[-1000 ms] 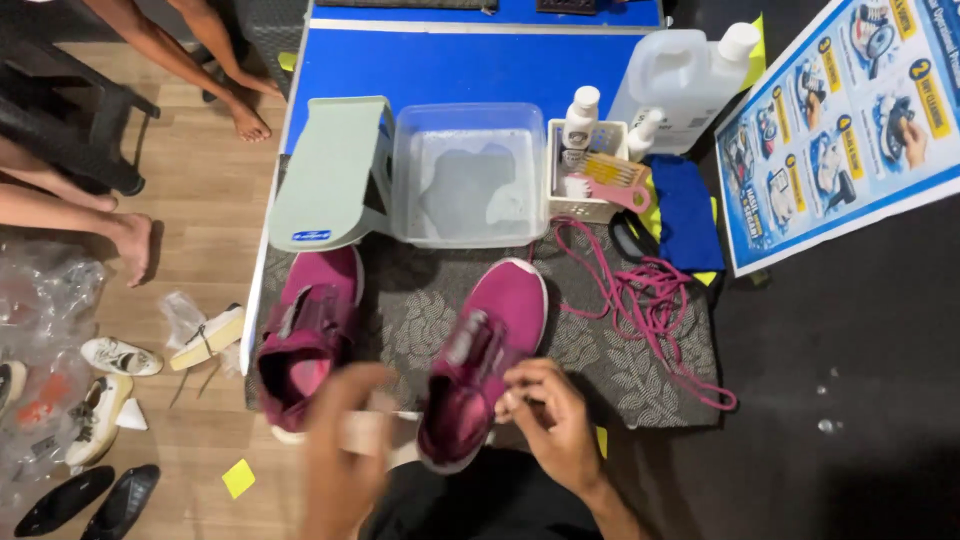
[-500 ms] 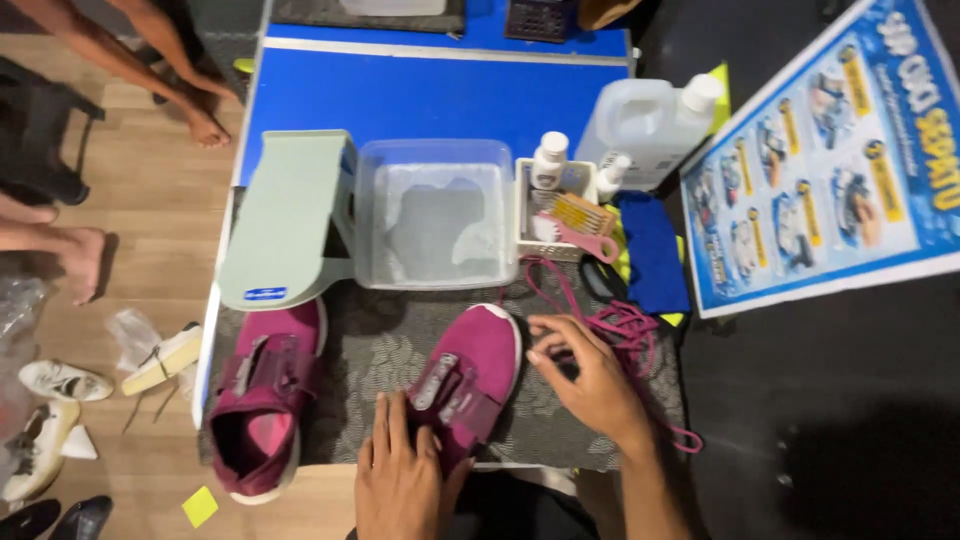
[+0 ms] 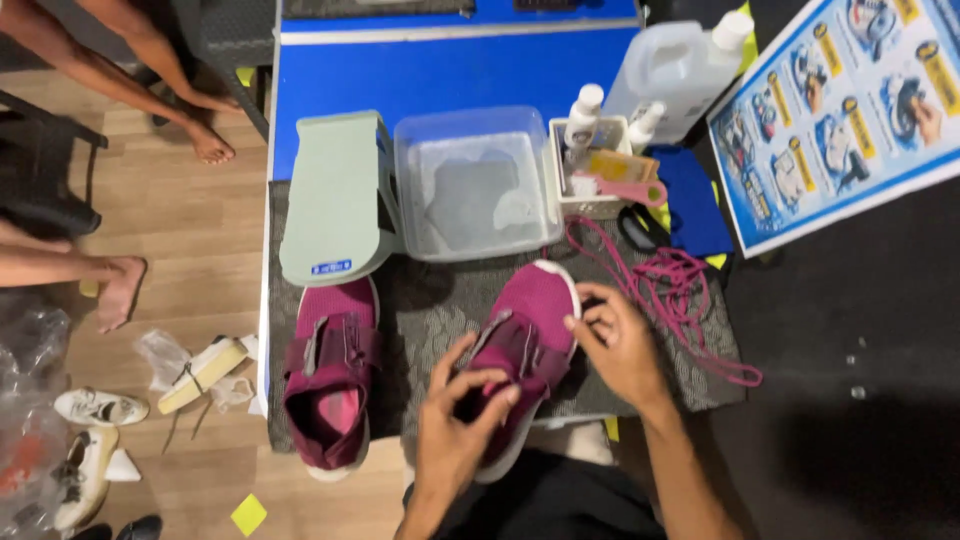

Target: The person unties the knots and removes the shoelaces from a pair of pink sneakers on a workbench.

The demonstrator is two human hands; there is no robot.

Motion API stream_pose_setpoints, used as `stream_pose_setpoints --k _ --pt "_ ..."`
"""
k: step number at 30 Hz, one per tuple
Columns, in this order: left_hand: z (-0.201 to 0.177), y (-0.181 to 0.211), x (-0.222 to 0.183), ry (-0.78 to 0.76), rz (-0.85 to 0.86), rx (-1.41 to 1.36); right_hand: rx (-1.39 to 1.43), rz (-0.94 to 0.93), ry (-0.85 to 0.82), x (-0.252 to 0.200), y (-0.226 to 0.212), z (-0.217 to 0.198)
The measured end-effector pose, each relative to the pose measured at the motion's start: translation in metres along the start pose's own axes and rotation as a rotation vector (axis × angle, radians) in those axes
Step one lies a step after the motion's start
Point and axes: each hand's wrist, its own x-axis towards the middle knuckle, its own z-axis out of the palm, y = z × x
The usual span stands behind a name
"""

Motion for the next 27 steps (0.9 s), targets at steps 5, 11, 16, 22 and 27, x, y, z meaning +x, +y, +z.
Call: stream_pose_setpoints --k 5,11,16,22,27 --pt "-0.014 0.027 0.012 0.025 -0.191 0.044 0.118 -0.115 0.053 -0.006 -0.024 -0.011" --pt "-0.023 0.019 0.023 -0.079 0.012 -0.125 0.437 -0.130 0.016 0.001 -0.008 -0.014" --pt "-0.029 0.009 0.014 -0.186 0.046 -0.267 0.475 -0.128 -0.156 -0.003 0.013 -0.010" --pt "-0.021 0.002 0.017 -0.201 0.029 -0.432 0.581 -0.203 -0.338 0.007 0.026 -0.001" --pt "-0.022 0.011 0.022 -0.120 -0.018 -0.420 0.554 -0.270 -0.248 0.006 0.031 0.008"
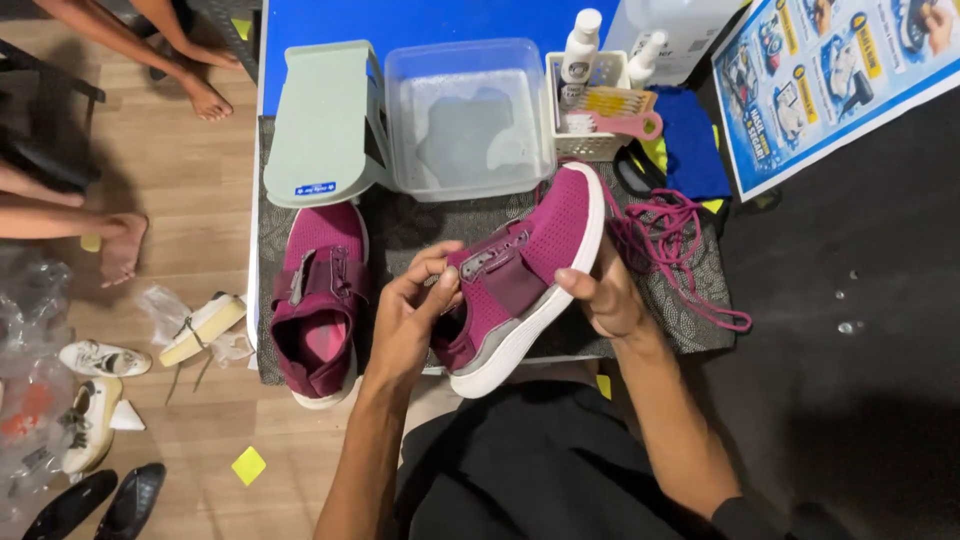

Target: The person unties the knots and removes the shoelaces from a pair of pink sneakers on a workbench.

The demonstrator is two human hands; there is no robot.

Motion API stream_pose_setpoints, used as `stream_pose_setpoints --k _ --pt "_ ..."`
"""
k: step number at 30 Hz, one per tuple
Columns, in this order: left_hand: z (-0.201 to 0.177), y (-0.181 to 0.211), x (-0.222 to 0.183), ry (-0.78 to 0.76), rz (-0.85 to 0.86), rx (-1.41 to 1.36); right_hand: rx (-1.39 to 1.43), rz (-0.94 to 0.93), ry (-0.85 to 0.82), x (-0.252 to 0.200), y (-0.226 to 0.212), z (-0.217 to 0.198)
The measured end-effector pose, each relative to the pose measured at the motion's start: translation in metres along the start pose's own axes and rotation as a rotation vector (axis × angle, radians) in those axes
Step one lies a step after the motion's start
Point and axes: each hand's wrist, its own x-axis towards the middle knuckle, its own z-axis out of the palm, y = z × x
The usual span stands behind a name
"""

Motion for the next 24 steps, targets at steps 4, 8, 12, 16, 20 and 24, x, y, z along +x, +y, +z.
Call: stream_pose_setpoints --k 4,8,12,16,20,24 --pt "-0.008 -0.002 0.011 -0.002 0.103 0.065 0.012 -0.031 0.099 0.006 0.000 0.002" --pt "-0.002 0.018 0.015 0.090 0.294 0.192 0.084 0.010 0.272 0.012 -0.004 0.013" --pt "0.000 -0.011 0.010 0.141 0.290 -0.007 -0.036 -0.071 0.277 0.039 -0.037 0.014" --pt "0.002 -0.088 0.011 0.118 0.115 -0.215 0.160 -0.128 0.282 0.064 -0.042 0.014" --pt "0.000 -0.143 0.035 0.240 -0.031 -0.334 -0.012 -0.130 0.279 0.090 -0.017 -0.012" --pt "0.015 -0.083 0.059 0.261 -0.023 -0.502 0.000 -0.070 0.157 0.101 -0.044 0.001"
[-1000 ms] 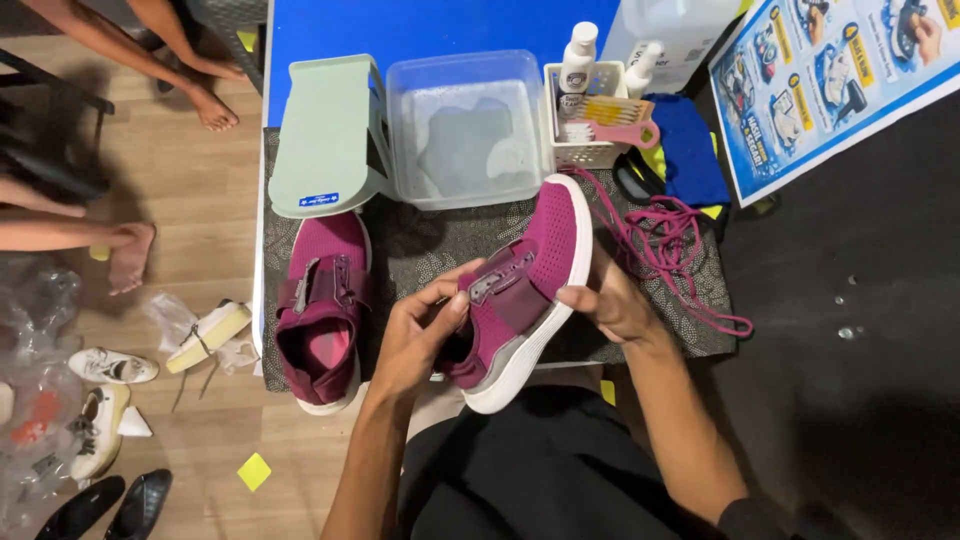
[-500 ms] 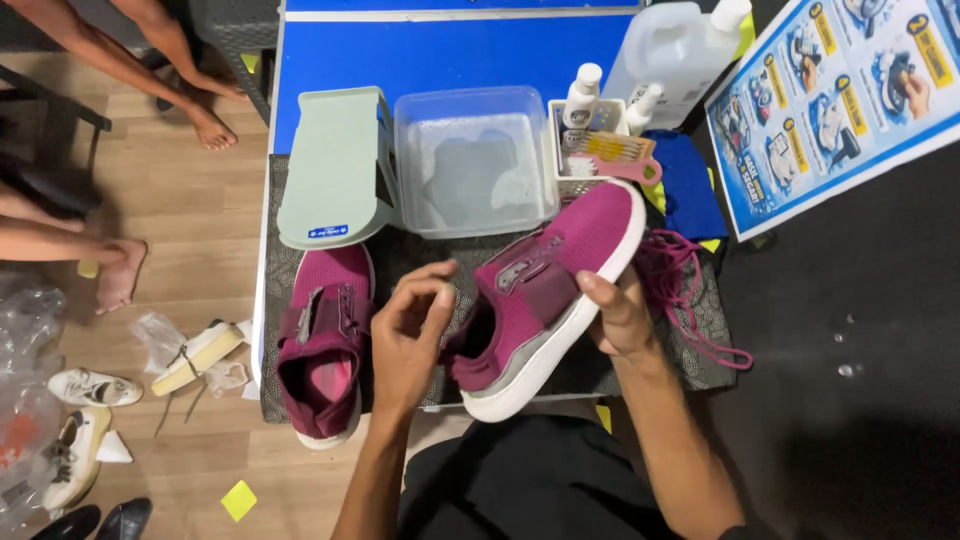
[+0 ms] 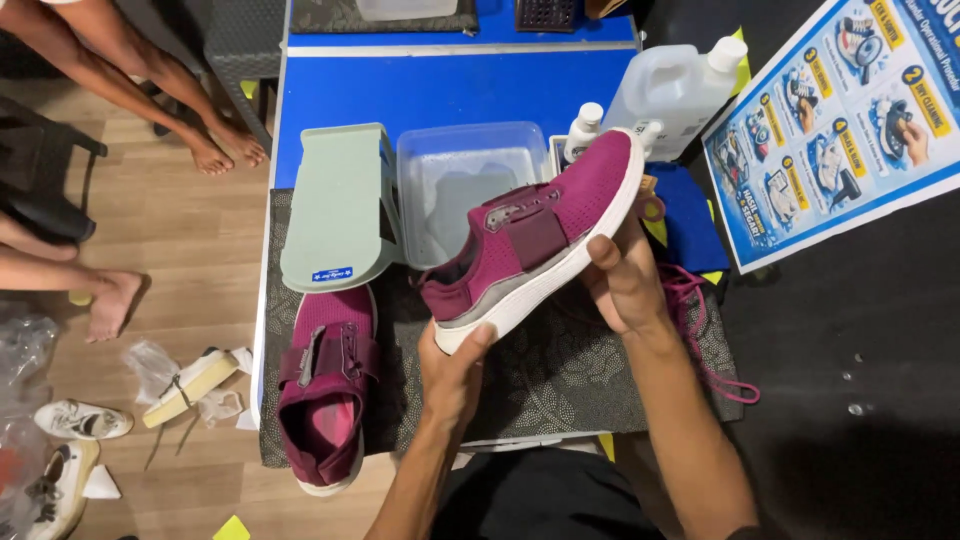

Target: The person unties the knots and removes the shoelaces from a pair of pink sneakers on a workbench.

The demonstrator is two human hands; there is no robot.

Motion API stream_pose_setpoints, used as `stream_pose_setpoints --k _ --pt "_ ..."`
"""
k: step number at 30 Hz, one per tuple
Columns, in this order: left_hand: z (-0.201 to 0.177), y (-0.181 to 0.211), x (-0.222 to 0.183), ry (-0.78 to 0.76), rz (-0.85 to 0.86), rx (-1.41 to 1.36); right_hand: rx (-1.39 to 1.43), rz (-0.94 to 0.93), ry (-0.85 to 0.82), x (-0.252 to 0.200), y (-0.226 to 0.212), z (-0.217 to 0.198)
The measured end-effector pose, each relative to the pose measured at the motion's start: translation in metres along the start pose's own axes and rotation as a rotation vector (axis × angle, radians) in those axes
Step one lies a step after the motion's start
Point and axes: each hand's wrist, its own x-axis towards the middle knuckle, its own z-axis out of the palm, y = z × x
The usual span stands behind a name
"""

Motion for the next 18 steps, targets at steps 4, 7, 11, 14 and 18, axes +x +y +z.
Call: stream_pose_setpoints --k 4,7,11,14,18 --pt "0.019 0.025 -0.002 -0.015 0.034 0.018 0.072 0.026 -0.058 -0.017 0.012 0.029" --pt "0.029 0.032 -0.005 0.006 0.038 0.006 0.073 0.074 -0.091 -0.035 0.074 0.023" --pt "0.032 0.031 -0.019 0.060 0.022 0.006 0.092 0.178 0.009 -0.036 0.082 0.028" --pt "0.024 0.023 -0.024 0.047 0.002 0.001 0.102 0.168 0.015 -0.038 0.086 0.035" --pt "0.031 0.034 -0.037 0.022 0.001 0.007 0.070 0.146 -0.019 -0.039 0.079 0.039"
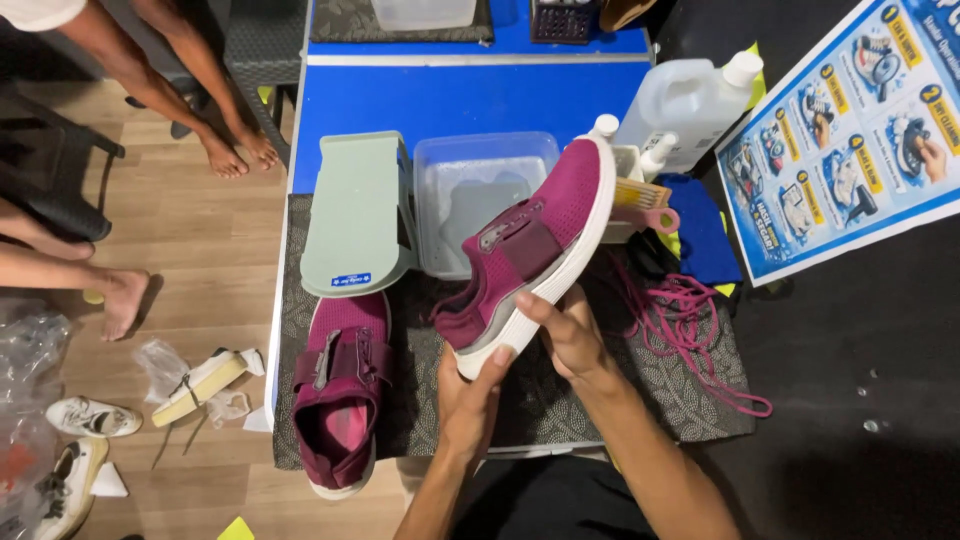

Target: The person unties the knots and removes the shoelaces from a pair of pink sneakers on a workbench.

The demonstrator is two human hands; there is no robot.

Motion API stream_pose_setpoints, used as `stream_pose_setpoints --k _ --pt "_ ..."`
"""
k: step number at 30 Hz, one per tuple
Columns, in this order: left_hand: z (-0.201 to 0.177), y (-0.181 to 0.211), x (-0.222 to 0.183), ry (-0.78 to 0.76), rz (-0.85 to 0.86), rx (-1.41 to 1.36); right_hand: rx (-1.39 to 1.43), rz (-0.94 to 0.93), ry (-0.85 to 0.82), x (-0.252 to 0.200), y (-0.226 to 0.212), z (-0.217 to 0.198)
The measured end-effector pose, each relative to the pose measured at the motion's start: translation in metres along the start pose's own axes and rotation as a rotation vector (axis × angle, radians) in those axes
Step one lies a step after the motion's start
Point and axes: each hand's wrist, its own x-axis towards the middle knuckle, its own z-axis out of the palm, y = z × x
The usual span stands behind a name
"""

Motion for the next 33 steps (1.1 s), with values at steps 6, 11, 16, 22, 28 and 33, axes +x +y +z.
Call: stream_pose_setpoints --k 6,11,16,22,28,33 --pt "0.001 0.038 -0.008 0.046 0.179 0.389 -0.180 -0.057 -0.088 0.001 -0.062 0.017" --pt "0.015 0.058 0.006 -0.191 0.170 0.511 -0.476 -0.158 -0.253 0.000 -0.092 0.009" --pt "0.031 0.077 0.026 -0.224 0.089 0.737 -0.300 -0.052 -0.363 -0.007 -0.046 -0.026" --pt "0.025 0.068 0.043 -0.130 0.027 0.502 -0.386 0.045 -0.436 -0.004 -0.079 -0.015" --pt "0.024 0.059 0.041 -0.041 0.019 0.561 -0.296 0.049 -0.409 0.001 -0.082 -0.019" --pt "0.026 0.056 0.037 -0.054 0.061 0.524 -0.187 -0.072 -0.311 0.003 -0.094 -0.004"
